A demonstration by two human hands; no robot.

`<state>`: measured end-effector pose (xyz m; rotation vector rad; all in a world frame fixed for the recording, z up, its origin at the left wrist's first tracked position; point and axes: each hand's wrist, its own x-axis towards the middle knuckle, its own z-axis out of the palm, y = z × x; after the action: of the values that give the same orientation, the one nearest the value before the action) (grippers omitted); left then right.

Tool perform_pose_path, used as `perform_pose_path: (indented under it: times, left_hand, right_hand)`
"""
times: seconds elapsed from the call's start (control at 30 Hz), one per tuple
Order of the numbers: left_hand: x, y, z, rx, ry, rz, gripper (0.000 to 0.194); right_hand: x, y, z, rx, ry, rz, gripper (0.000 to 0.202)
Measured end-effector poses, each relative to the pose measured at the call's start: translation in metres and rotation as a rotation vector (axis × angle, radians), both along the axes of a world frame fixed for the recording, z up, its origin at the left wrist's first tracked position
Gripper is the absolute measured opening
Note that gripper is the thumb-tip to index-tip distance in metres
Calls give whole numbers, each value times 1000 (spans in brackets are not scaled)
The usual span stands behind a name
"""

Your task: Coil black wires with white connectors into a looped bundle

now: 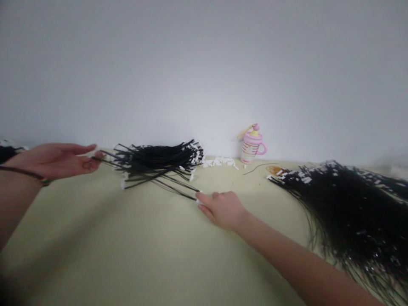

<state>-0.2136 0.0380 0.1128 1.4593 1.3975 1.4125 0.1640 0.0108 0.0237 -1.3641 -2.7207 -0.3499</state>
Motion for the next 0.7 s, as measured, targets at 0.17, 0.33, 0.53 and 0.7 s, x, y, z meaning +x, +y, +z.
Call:
perform_pose_path:
  times: [0.17, 0.33, 0.53, 0.7]
  left_hand:
    - [15, 24, -6, 298, -37, 306, 21]
    - [31, 43, -39, -34, 880, 517, 57]
    - [84, 43, -83, 207, 1069, 414, 47]
    - [134, 28, -138, 564, 1162, 5, 36]
  right_hand:
    - [-32, 85, 39, 204, 29, -434, 59]
    - [-70, 118, 26, -6, 253, -516, 81]
    - [-49, 54, -39, 141, 74, 76, 48]
    - [29, 18, -84, 235, 201, 310, 16]
